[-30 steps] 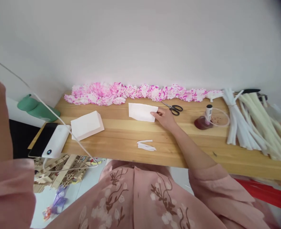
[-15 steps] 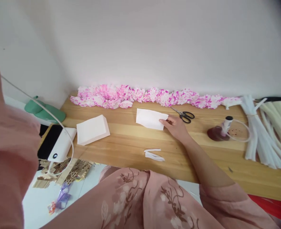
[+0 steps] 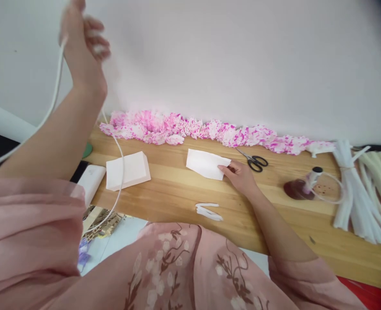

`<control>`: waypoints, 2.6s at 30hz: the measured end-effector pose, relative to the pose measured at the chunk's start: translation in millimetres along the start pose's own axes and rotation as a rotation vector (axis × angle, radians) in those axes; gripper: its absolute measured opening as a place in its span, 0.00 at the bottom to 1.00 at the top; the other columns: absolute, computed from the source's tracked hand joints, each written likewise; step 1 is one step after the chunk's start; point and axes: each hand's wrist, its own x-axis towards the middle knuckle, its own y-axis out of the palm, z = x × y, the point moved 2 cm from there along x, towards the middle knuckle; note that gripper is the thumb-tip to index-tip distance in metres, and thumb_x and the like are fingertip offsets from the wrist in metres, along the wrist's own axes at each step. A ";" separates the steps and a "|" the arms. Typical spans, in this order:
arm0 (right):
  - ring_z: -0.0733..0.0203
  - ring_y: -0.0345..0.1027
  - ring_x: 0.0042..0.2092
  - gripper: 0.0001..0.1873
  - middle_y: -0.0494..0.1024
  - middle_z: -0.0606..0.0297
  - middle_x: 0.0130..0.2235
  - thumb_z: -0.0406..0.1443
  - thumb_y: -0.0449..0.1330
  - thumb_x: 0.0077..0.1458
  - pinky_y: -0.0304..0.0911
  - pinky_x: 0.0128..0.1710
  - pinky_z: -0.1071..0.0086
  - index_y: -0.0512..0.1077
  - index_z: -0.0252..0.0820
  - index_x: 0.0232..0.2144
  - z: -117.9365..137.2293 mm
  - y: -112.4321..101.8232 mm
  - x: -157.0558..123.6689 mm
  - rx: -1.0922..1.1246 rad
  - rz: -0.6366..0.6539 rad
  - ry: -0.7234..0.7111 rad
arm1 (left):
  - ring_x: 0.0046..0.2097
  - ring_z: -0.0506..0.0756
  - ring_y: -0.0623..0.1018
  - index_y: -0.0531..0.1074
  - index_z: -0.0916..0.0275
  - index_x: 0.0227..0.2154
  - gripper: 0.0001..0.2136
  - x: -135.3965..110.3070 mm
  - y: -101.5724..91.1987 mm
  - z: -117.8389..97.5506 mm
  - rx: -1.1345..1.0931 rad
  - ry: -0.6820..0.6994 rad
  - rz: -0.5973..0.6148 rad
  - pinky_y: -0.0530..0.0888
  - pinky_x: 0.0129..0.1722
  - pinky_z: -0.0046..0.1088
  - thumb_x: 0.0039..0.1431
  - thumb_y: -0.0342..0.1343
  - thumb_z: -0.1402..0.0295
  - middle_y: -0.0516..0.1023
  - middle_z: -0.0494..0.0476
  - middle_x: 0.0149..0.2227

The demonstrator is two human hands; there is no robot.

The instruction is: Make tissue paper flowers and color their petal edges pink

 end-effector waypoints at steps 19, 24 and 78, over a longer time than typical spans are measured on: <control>0.54 0.75 0.35 0.17 0.84 0.61 0.35 0.48 0.60 0.54 0.66 0.35 0.63 0.81 0.43 0.34 -5.1 -0.5 1.5 -0.014 -0.006 -0.026 | 0.47 0.62 0.80 0.80 0.64 0.46 0.26 -158.5 -131.3 114.3 0.826 0.005 0.331 0.73 0.50 0.41 0.62 0.50 0.47 0.84 0.64 0.43; 0.54 0.75 0.34 0.18 0.84 0.61 0.33 0.48 0.60 0.53 0.65 0.35 0.63 0.82 0.42 0.34 -2.7 -1.0 1.3 -0.008 -0.018 -0.011 | 0.44 0.62 0.81 0.80 0.61 0.46 0.24 -161.2 -133.3 137.4 0.858 -0.136 0.363 0.75 0.45 0.37 0.62 0.49 0.49 0.84 0.61 0.41; 0.51 0.76 0.36 0.12 0.85 0.64 0.35 0.45 0.61 0.54 0.67 0.36 0.61 0.81 0.48 0.33 -2.2 -2.6 1.8 -0.048 0.040 -0.001 | 0.24 0.49 0.68 0.73 0.59 0.28 0.16 -117.7 -134.9 180.2 0.655 -0.538 0.408 0.66 0.27 0.29 0.54 0.63 0.50 0.71 0.48 0.21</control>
